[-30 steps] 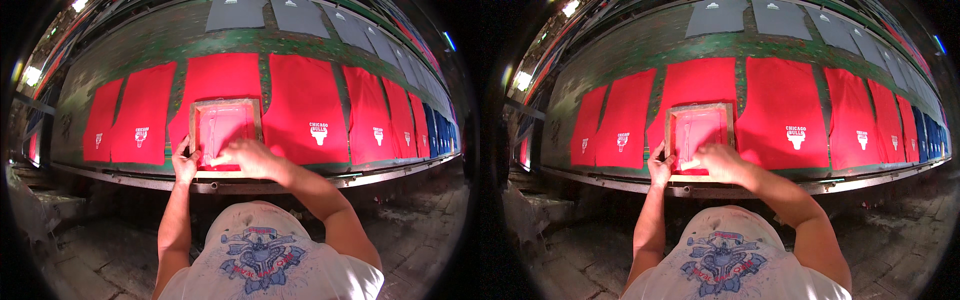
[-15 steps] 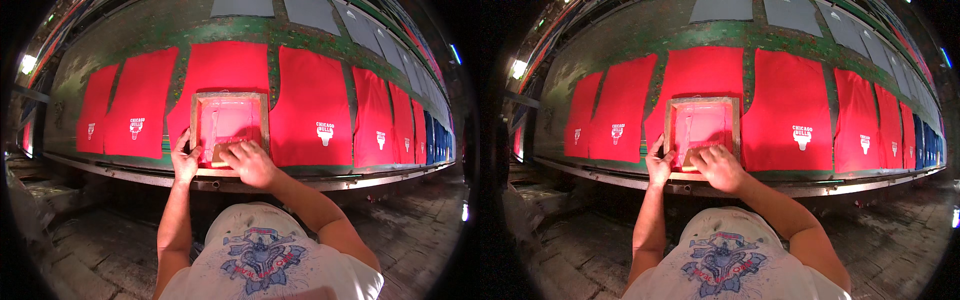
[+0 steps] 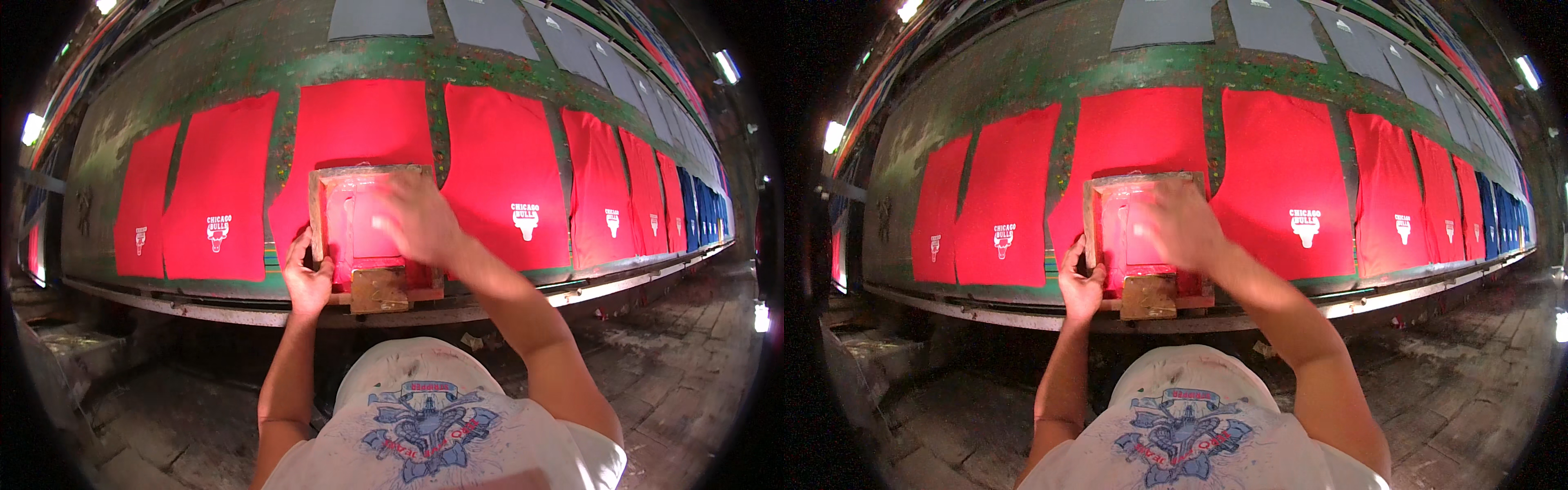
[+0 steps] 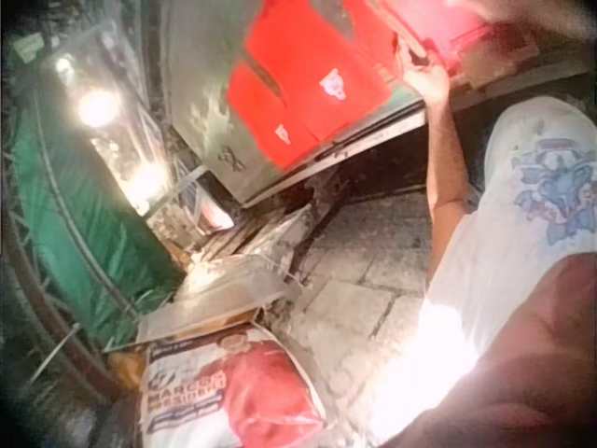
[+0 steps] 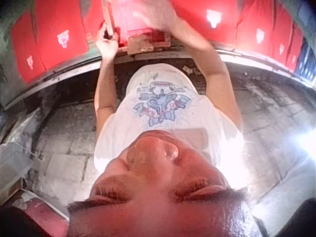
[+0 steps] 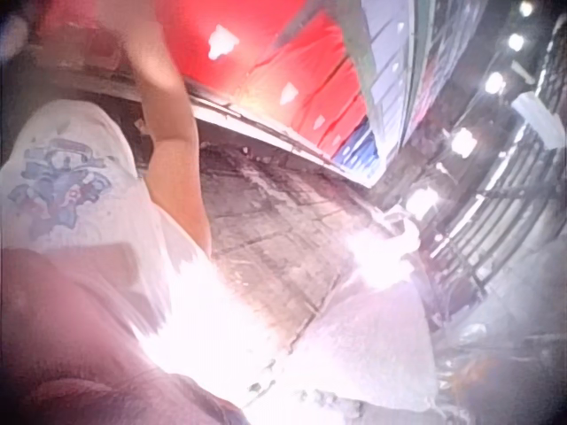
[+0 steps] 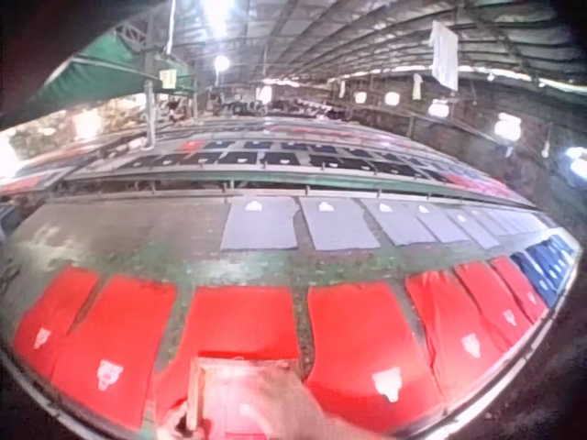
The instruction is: The person uses a wooden screen-printing frame and squeegee to apply white and red ink onto rows of t-shirts laid out on a long table. They repeatedly align the frame, pull the squeegee across the screen, lift the frame, and move to the next shirt, alternating between red and blue shirts.
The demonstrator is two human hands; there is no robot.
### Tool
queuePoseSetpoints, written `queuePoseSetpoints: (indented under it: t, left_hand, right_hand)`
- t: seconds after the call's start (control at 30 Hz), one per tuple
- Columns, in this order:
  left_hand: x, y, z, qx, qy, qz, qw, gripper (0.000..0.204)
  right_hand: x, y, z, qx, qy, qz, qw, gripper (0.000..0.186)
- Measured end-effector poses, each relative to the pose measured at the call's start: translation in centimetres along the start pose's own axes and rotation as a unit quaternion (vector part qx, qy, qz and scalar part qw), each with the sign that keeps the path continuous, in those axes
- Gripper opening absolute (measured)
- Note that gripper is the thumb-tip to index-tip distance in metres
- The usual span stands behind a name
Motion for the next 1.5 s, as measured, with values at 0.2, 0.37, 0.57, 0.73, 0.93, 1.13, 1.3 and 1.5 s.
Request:
queuePoseSetpoints:
  t: [0.2, 0.37, 0.57, 0.73, 0.93, 1.13, 1.3, 1.5]
  left_hand:
    - [1.1, 0.2, -0.3, 0.007, 0.024, -0.059, 0.998, 0.072]
    - [2.7, 0.2, -0.1, -0.015, 0.097, -0.03, 0.995, 0.057]
    - [3.6, 0.0, -0.7, 0.009, 0.14, -0.079, 0.987, 0.033]
    - [5.0, -0.8, -1.8, 0.015, 0.182, -0.008, 0.983, 0.028]
    - [3.8, -0.9, -1.5, 0.026, 0.134, -0.072, 0.988, 0.025]
    - [1.1, -1.2, 0.2, 0.007, 0.065, -0.2, 0.978, 0.027]
    - [3.6, -0.1, 0.9, -0.031, 0.096, -0.219, 0.971, 0.031]
    - [7.0, 6.4, -0.4, -0.024, 0.098, -0.165, 0.981, 0.036]
  right_hand:
    - [9.0, 8.1, 8.9, -0.281, 0.144, -0.025, 0.948, 0.06]
    - [10.4, 10.4, 10.2, -0.4, 0.159, 0.022, 0.902, 0.08]
    - [11.5, 11.7, 10.9, -0.459, 0.193, 0.091, 0.863, 0.094]
    - [12.4, 11.9, 11.4, -0.452, 0.229, 0.109, 0.855, 0.102]
    - [13.7, 6.6, 11.8, -0.302, 0.242, 0.138, 0.912, 0.087]
    - [11.4, -7.9, 0.3, 0.2, 0.23, 0.101, 0.947, 0.038]
    - [4.5, -6.6, -13.0, 0.097, 0.312, 0.251, 0.911, 0.046]
    - [3.4, -7.8, -20.4, 0.112, 0.329, 0.309, 0.885, 0.058]
Point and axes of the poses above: each hand's wrist, its own z-axis towards the middle knuckle, its own y-axis out of the palm, x = y × z, the point moved 8 cm from there along z, towards the middle knuckle, and after that the axes turned 7 degrees about -z, right-handed, at the moved point
